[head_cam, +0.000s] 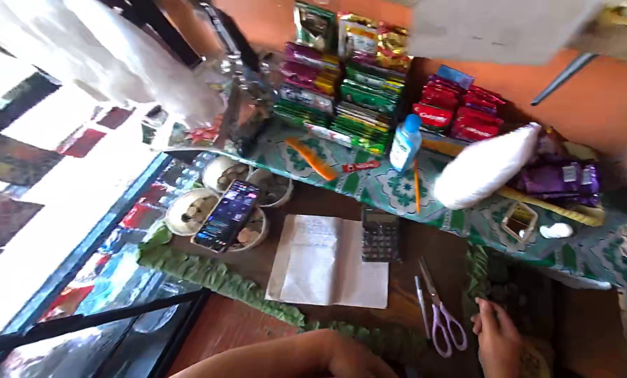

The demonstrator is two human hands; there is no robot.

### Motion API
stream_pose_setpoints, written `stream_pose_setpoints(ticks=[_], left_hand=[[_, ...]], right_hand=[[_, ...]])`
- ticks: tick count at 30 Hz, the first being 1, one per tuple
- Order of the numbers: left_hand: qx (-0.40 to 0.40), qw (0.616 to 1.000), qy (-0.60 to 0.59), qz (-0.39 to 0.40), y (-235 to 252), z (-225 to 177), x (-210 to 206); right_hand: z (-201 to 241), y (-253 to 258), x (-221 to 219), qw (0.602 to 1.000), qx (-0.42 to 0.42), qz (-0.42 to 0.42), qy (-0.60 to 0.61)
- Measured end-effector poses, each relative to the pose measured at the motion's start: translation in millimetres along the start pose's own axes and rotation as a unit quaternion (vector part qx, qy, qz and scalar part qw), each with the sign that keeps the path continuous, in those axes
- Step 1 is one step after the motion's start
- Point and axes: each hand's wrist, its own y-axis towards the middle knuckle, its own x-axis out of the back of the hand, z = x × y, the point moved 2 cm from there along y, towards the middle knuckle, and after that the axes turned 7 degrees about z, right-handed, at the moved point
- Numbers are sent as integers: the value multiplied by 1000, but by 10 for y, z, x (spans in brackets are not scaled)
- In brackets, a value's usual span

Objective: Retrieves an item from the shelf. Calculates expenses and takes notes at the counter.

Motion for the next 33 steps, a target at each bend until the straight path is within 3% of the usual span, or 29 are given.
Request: stream_pose_setpoints(ticks=[3,5,8,11,14,18,21,24,28,33], left_hand=[[21,1000,9,-10,-508,485,107],[63,990,92,-91,-806,617,196],[5,940,226,-256,-958,810,310],[-72,883,317,-338,-875,761,384],[4,851,383,-359,-745,780,488],[102,849,388,-344,-784,871,586],[125,846,389,-344,-822,975,642],[149,833,404,-348,-816,990,645],[161,818,409,-372,-822,958,697],[170,809,409,-387,-856,924,738]], right_hand=[[625,-153,-825,997,54,59,15],[942,-232,-1357,991,98,94,9],[1368,-328,-1955,981,142,128,-21],[1727,-362,-2278,971,182,149,-42],[1821,-343,-2348,962,207,147,-101],[1530,-279,-2180,954,190,105,-209],[1251,-158,-1940,946,158,85,-270],[1118,10,-1798,929,189,63,-312],[1349,212,-1867,910,233,68,-336],[1576,705,-2168,906,224,32,-357]])
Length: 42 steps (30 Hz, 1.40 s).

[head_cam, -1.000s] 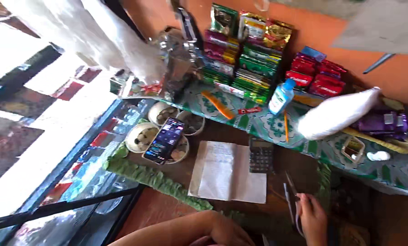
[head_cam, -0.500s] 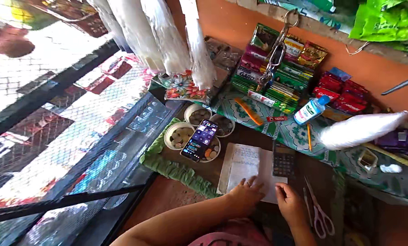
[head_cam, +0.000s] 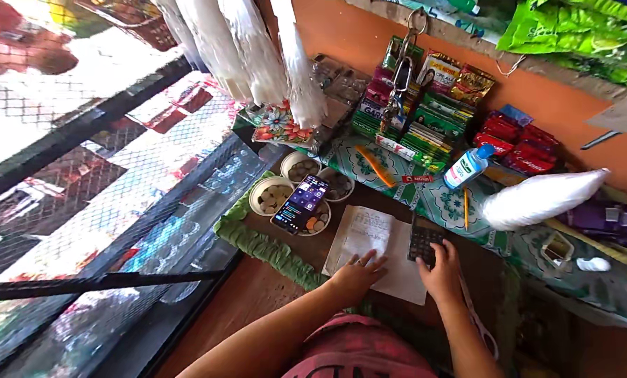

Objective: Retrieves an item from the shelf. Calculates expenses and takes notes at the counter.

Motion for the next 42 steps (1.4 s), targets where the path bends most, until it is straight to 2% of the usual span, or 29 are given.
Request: stream_pose_setpoints(ticks=[5,8,12,15,19,23,28,37,42], left_hand=[[42,997,-45,-43,7,-11,-46],[65,996,-40,-38,31,36,-38],[82,996,-33,-4,42,51,21],[84,996,-31,19,66,58,16],[82,996,-24,38,179,91,-9],[111,991,-9,74,254,61,1],[95,990,29,97,236,85,90],[61,992,39,108,176,133,312],[57,991,47,111,199,141,312]], right_hand=[[158,428,-209,996,-67,44,-50],[311,470,-127,990,-104,68,-68],[458,162,-41,990,-112,45,-70],[520,-178,-166,993,-98,56,-43],[462,-399,-317,996,-66,51,6],[376,-693,-301,998,-47,30,-2],[474,-1106,-326,985,-29,165,46],[701,-1021,-357,981,-5,187,-47],[722,-979,-280,969,-74,236,-9]])
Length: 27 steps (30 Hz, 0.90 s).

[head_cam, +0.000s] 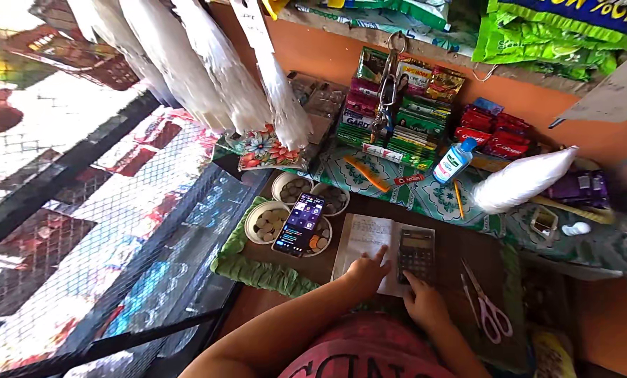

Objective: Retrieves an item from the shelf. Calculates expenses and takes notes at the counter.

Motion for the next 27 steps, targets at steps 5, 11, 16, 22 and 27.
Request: stream_pose_setpoints(ticks=[5,11,16,22,27], left_hand=[[9,1000,14,1,21,-14,-14],[33,999,21,12,-14,-45,10],[20,998,-56,-28,9,44,38],[106,983,-133,-74,-15,238,92],[142,984,-100,-46,16,206,102]], right_hand=[[-52,70,56,1000,-30,-8,3],[-216,67,68,997,-51,-46,18],[-478,-21,91,985,-33,-171,14],[-755,-63,-115,981,19,-191,-36],[-741,-15,-111,974,54,-208,-79]])
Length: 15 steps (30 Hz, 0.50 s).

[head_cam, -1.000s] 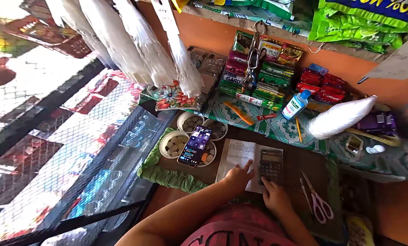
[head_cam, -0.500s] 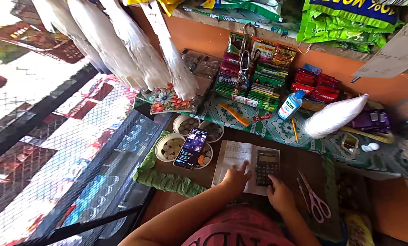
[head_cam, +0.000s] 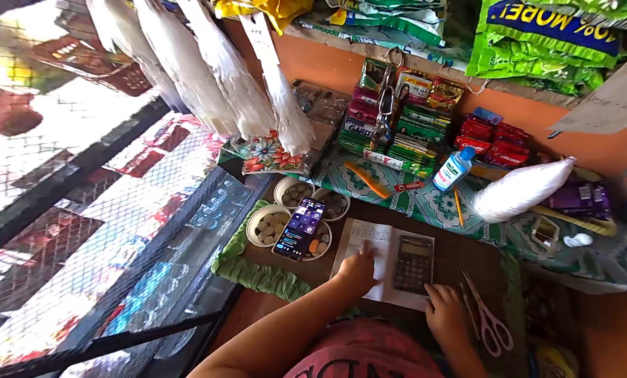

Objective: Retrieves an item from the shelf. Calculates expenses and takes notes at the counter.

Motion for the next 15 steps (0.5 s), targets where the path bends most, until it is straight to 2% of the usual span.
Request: stream_pose_setpoints(ticks=[11,15], left_hand=[[19,1000,-6,2,177,38,26],[20,1000,-2,6,260,33,73]], right_hand=[[-192,199,-348,998,-7,-58,-24],[-211,233,-352,997,1,-73,-29]])
